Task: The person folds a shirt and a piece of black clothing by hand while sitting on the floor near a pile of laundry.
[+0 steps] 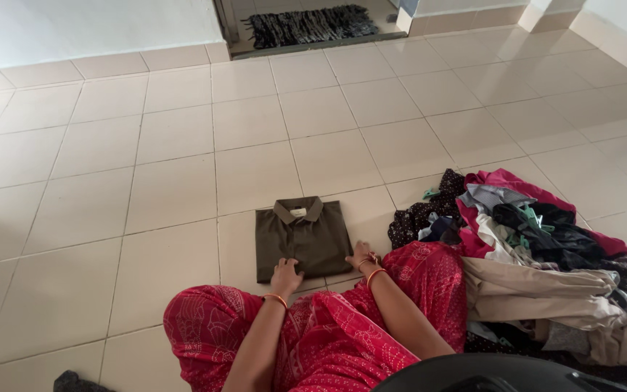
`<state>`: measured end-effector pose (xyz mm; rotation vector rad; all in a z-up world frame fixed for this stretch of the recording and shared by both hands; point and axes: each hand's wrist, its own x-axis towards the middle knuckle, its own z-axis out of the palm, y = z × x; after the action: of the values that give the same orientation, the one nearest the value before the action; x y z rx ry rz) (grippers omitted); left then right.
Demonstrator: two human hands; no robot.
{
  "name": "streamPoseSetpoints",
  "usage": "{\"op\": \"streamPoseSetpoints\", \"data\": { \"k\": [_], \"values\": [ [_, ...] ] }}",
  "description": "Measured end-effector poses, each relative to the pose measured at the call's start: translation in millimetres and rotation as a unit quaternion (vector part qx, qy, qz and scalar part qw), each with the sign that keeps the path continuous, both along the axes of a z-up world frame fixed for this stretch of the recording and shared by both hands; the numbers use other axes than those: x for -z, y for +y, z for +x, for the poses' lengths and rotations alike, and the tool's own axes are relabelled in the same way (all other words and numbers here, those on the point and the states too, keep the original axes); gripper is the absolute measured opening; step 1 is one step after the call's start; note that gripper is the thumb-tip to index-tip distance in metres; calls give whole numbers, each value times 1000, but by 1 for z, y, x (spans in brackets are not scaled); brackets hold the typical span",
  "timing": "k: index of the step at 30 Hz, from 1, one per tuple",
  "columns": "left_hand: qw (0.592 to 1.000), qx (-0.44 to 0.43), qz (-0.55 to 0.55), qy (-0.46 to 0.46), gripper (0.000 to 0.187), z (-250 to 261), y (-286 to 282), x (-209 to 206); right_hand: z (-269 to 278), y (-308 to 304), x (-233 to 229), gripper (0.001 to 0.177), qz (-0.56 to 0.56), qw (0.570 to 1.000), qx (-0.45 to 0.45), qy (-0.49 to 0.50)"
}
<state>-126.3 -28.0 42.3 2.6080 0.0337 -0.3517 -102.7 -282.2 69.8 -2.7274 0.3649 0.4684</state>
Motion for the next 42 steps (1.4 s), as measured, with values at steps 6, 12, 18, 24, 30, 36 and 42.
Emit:
{"op": "streamPoseSetpoints", "data": {
  "k": [6, 12, 18, 24, 30, 36, 42],
  "values": [
    [851, -169, -456, 198, 63, -21, -34, 14, 23, 2, 11, 78, 126, 986, 62, -90],
    [654, -392, -598, 247, 76, -11, -38, 27, 34, 9, 50, 66, 381, 920, 88, -37],
    [611, -557, -554, 96, 114, -3, -16, 13, 21, 26, 56, 39, 552, 803, 87, 208],
    [553, -433, -707, 80, 76, 3, -5, 8, 1, 31, 18, 63, 333, 908, -33, 252],
    [626, -389, -675, 43, 63, 4, -14, 5, 33, 7, 59, 74, 89, 994, 24, -51],
    [679, -365, -631, -88, 57, 3, -18, -2, 41, -2, 81, 64, 91, 991, -6, -95],
    [638, -361, -672, -105, 67, 26, 13, -11, 41, -9, 84, 56, 89, 993, -24, -79]
  ]
}}
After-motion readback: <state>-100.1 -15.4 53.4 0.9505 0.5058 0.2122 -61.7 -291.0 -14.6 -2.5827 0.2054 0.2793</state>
